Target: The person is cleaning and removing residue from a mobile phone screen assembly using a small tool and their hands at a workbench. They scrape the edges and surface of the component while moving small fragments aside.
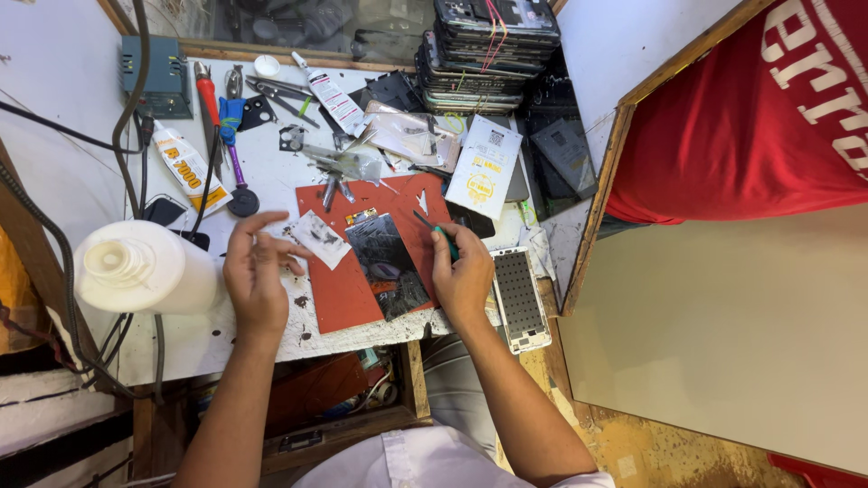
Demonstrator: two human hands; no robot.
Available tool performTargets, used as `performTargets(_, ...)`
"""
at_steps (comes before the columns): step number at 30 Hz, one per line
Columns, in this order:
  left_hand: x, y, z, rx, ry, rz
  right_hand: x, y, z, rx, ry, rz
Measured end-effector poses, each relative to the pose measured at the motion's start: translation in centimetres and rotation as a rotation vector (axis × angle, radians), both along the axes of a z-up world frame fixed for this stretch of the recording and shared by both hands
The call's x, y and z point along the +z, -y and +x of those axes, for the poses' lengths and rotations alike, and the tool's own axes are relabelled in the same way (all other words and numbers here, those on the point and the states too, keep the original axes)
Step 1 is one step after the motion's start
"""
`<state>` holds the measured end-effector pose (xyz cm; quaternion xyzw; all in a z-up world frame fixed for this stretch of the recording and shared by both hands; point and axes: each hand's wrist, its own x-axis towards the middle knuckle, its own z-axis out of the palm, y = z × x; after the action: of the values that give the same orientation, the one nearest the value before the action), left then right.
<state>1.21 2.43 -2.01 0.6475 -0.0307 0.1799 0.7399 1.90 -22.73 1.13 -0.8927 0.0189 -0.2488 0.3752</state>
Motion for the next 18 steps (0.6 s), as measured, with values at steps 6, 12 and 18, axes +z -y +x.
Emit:
performTargets(6,0.21,0.64,0.08,0.004,-0.133,0.196,0.29,-0.11,-0.06,0.09,0.073,-0.145)
performTargets(12,0.46,0.67,-0.06,0.031,-0.068,0.358,0.48,-0.26,-0.08,0.106,0.071,-0.164)
performTargets(18,0.41,0.78,0.01,0.035,-0.059,0.348,0.65,-0.37,-0.14,0.098,0.044,-0.147)
